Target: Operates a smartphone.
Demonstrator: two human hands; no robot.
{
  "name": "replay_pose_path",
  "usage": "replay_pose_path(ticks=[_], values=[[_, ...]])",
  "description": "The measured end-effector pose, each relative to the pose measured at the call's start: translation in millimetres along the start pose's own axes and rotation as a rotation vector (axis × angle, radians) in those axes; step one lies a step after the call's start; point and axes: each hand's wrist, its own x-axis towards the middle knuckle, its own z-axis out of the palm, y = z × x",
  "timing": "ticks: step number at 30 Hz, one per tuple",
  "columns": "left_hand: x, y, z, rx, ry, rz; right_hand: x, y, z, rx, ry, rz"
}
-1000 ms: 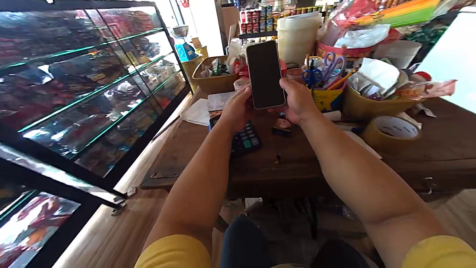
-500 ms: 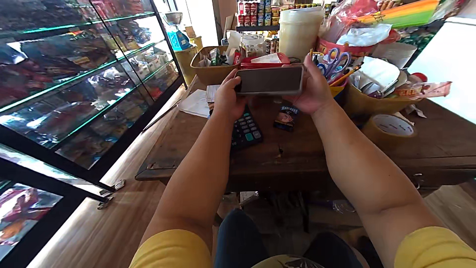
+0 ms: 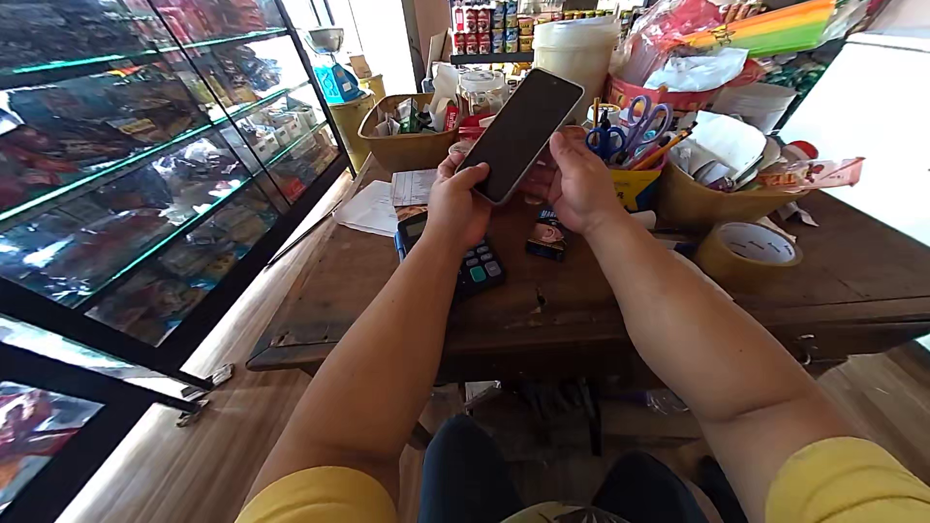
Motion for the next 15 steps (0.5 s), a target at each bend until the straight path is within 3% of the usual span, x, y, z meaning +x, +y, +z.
replay_pose_path(ticks=[4, 12, 15], values=[[-8, 3, 5, 0.104, -0.091, -0.123, 6, 1, -6, 0.041, 0.074, 0.015], [-12, 6, 1, 0.286, -0.403, -0.532, 12, 4, -19, 0.023, -0.012, 0.092], [-8, 7, -2, 0.222, -0.449, -0.544, 9, 0, -16, 0.044, -0.012, 0.151]])
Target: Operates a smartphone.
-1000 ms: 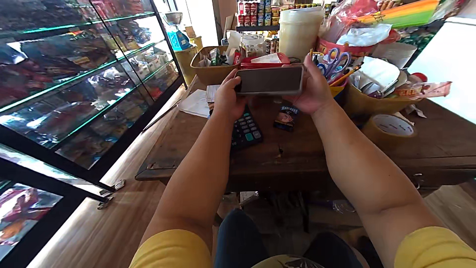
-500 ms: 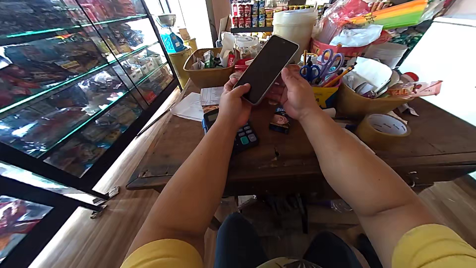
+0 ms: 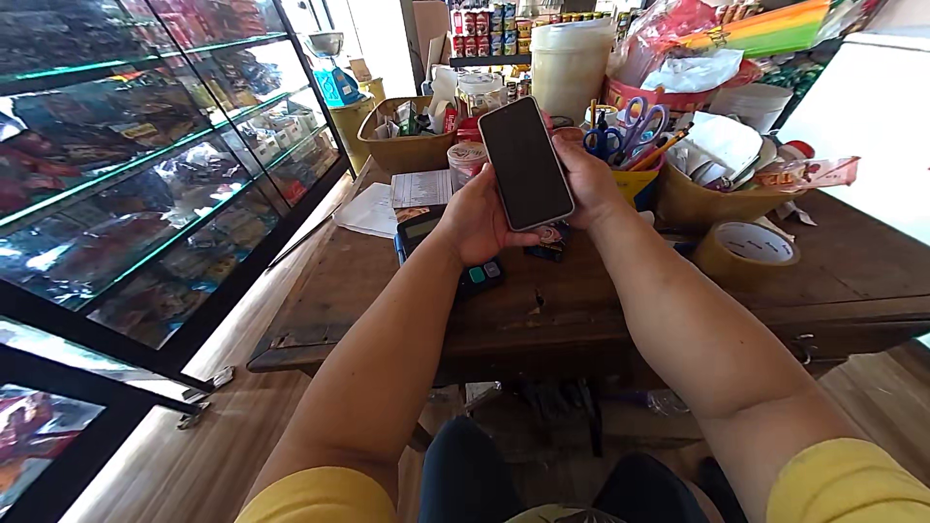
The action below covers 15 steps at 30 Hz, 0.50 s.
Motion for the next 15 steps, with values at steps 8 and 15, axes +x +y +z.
replay_pose_path(ticks=[8, 15], values=[[0, 6, -10, 0.007, 0.004, 0.014, 0, -3, 0, 0.16, -0.098, 0.095], [1, 7, -13, 0.062, 0.026, 0.032, 2, 0, -11, 0.114, -0.401, 0.138]])
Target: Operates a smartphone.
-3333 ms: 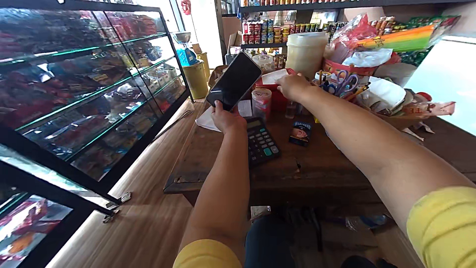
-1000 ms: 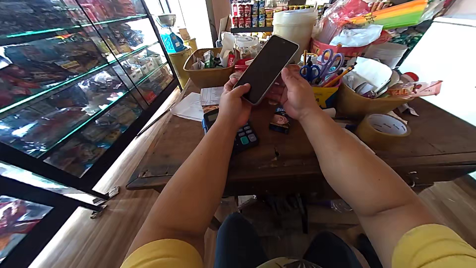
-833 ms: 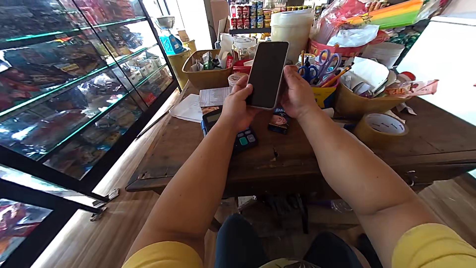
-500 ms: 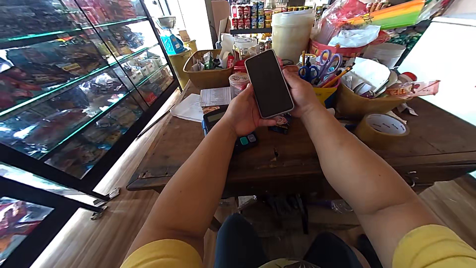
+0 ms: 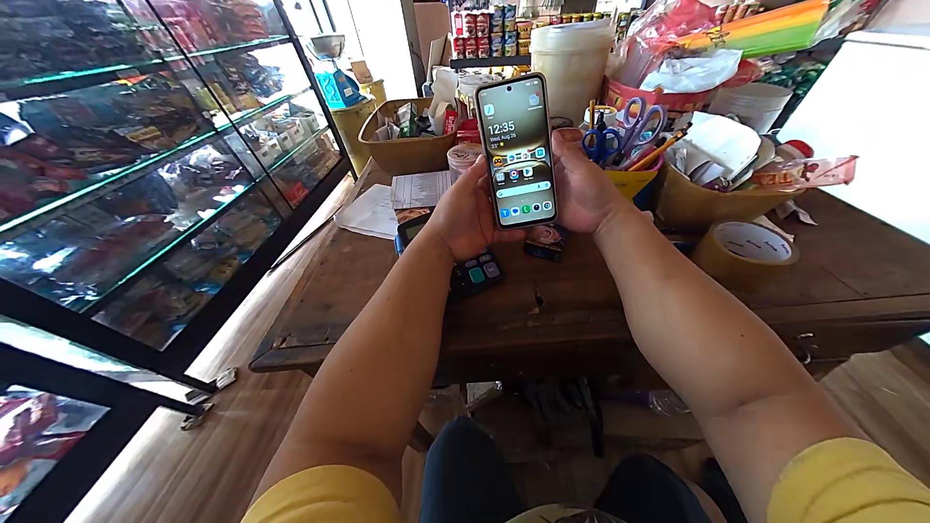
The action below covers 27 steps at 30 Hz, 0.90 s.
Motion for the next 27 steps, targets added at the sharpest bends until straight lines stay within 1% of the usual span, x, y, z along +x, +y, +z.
replay_pose_path(ticks=[6, 8, 10, 12, 14, 16, 17, 18, 20, 23, 25, 27], values=[[-1, -1, 1, -0.014, 0.005, 0.027, 1, 0, 0, -0.02, -0.047, 0.038], [0, -2, 2, -0.006, 0.005, 0.037, 0, 0, 4, -0.044, 0.012, -0.008], [1, -2, 2, 0.031, 0.007, 0.049, 0, 1, 10, -0.163, 0.192, -0.187], [1, -2, 4, 0.079, 0.032, 0.042, 1, 2, 12, -0.353, 0.353, -0.443], [1, -4, 7, 0.13, 0.054, 0.02, 0, 1, 10, -0.617, 0.383, -0.659], [2, -7, 9, 0.155, 0.061, -0.011, -1, 3, 11, -0.911, 0.368, -0.795], [2, -8, 11, 0.171, 0.07, -0.012, -1, 5, 11, -1.029, 0.384, -0.813], [2, -9, 12, 0.192, 0.078, -0.008, -2, 7, 12, -1.123, 0.415, -0.789], [1, -9, 14, 0.224, 0.103, 0.005, -2, 9, 12, -1.229, 0.468, -0.717], [1, -11, 14, 0.252, 0.121, 0.031, -2, 9, 13, -1.284, 0.524, -0.65], [2, -12, 15, 0.255, 0.153, 0.033, -2, 9, 14, -1.319, 0.546, -0.643], [3, -12, 16, 0.229, 0.21, 0.04, -2, 11, 15, -1.335, 0.556, -0.686]])
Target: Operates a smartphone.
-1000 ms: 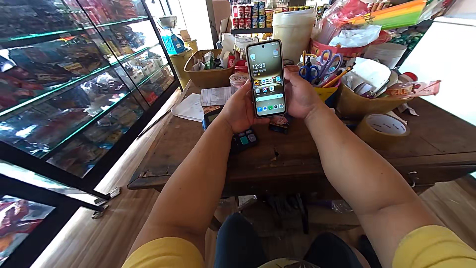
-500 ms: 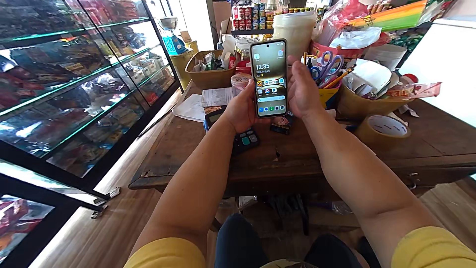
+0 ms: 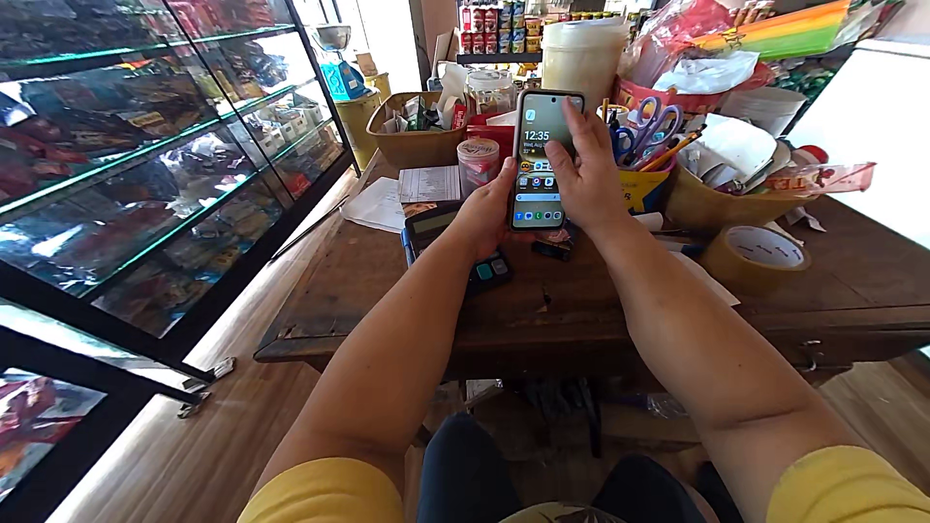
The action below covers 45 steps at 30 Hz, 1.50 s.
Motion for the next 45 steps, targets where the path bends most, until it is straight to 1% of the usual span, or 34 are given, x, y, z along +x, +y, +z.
replay_pose_path(ticks=[4, 8, 15, 19, 24, 27, 29, 31, 34, 36, 40, 42, 45], values=[[1, 3, -2, -0.072, 0.089, 0.023, -1, -1, 1, 0.023, 0.084, -0.125], [0, 6, -2, -0.098, 0.162, 0.056, -2, -1, 2, 0.017, 0.093, -0.166], [1, 6, -4, -0.119, 0.154, 0.052, -5, -5, 7, -0.099, 0.067, -0.225], [1, 3, 0, -0.054, 0.125, 0.057, -6, -8, 8, -0.16, -0.002, -0.196], [1, 0, 0, -0.012, 0.093, 0.053, -8, -9, 8, -0.224, 0.0, -0.185], [1, -1, 1, 0.016, 0.092, 0.051, -8, -10, 9, -0.257, -0.037, -0.143], [1, -1, 0, 0.027, 0.088, 0.051, -8, -10, 8, -0.24, -0.045, -0.126], [2, -1, 0, 0.025, 0.091, 0.055, -7, -11, 6, -0.195, -0.009, -0.133], [2, 1, -1, -0.046, 0.112, 0.059, -5, -7, 6, -0.118, 0.062, -0.159], [2, 2, -2, -0.126, 0.135, 0.071, -4, -3, 7, -0.053, 0.067, -0.134], [4, 5, -8, -0.269, 0.228, 0.117, -4, -2, 4, 0.064, -0.045, 0.003], [3, 8, -10, -0.349, 0.288, 0.124, -4, -3, 4, 0.087, -0.11, 0.016], [3, 12, -14, -0.408, 0.321, 0.124, -4, -7, 5, 0.062, -0.19, 0.014]])
